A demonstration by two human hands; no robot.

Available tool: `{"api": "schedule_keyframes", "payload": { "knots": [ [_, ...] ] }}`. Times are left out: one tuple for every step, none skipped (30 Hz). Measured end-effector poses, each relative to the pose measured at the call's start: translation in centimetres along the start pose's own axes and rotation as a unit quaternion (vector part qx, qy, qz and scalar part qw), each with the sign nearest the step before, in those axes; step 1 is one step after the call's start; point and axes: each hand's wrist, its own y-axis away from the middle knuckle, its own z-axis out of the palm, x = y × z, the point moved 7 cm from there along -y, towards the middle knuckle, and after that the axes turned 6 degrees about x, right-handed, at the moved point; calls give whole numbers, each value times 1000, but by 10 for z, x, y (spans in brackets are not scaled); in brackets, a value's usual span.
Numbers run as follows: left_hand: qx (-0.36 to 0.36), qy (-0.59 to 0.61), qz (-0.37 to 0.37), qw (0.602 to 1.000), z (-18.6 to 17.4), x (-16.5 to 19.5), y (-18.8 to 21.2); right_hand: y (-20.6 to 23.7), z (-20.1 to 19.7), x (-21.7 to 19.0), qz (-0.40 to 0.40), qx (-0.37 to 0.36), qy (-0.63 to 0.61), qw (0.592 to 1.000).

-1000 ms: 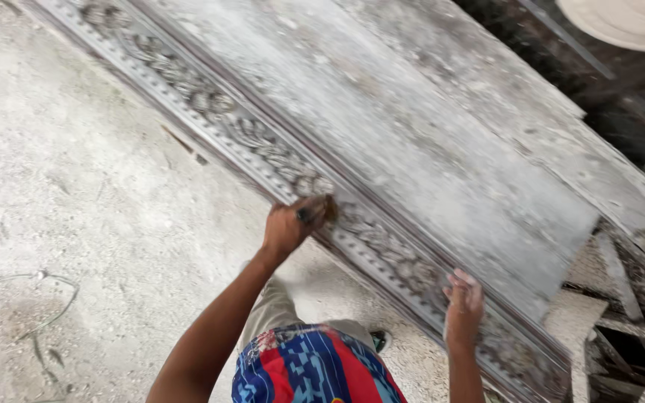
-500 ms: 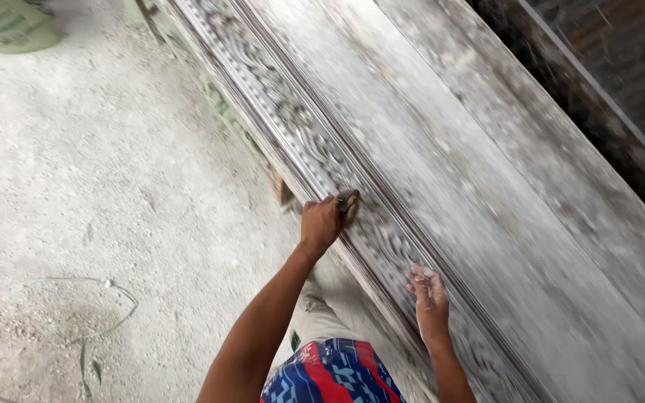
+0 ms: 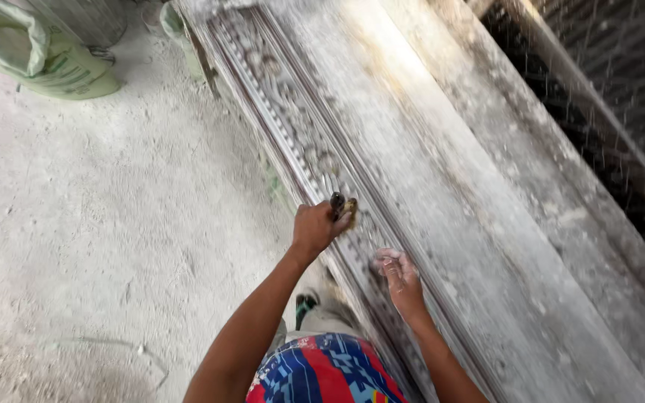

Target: The person cleans a long decorative molding piece using a brush and water. They scrub the surface and details, then rinse the brush in a bucket of water. The person also fills a small cup with water from a tap.

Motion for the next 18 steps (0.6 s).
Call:
{"api": "schedule_keyframes", "payload": {
  "knots": [
    [62,-17,47,997,-23,-9,-23,-25,16,-12,-7,-7,9,1000],
    [122,-35,95,987,-45,-18,-47,-51,32,-21,-14,-13,16,1000],
    [139,-28,102,985,-60,-33,-71,-73,44,-29,-18,-6,17,1000],
    [153,-22,106,982,-74,-50,-96,-92,57,-34,-19,0,17,1000],
    [164,-15,111,980,-86,-68,-120,-109,72,-37,-17,8,18,1000],
    [114,-20,81,990,-90,-91,-150,-129,86,-40,-24,27,27,999],
    [60,-25,52,997,-95,-114,-180,-147,99,-43,-29,48,36,998],
    [5,-31,22,999,-99,-136,-210,-162,114,-45,-31,70,46,996],
    [36,-10,27,999,-116,-154,-235,-172,131,-44,-18,78,26,996],
    [63,8,34,997,-135,-172,-258,-180,148,-45,-3,92,2,996],
    [96,30,50,994,-156,-181,-290,-193,158,-50,1,111,-21,994],
    [65,10,22,998,-173,-198,-322,-201,169,-55,19,131,-12,991],
    [32,-13,-7,999,-190,-215,-348,-200,179,-59,42,150,-4,988],
    [2,-33,-34,999,-205,-226,-375,-201,185,-65,61,170,7,983],
    [-27,-54,-61,996,-219,-234,-397,-203,191,-75,47,184,1,982],
    [62,-95,42,993,-242,-220,-413,-201,197,-84,37,199,-7,979],
    [146,-128,147,970,-257,-201,-417,-193,204,-91,31,217,-13,976],
    [228,-151,249,929,-265,-180,-413,-185,208,-93,58,249,-6,967]
  ]
}}
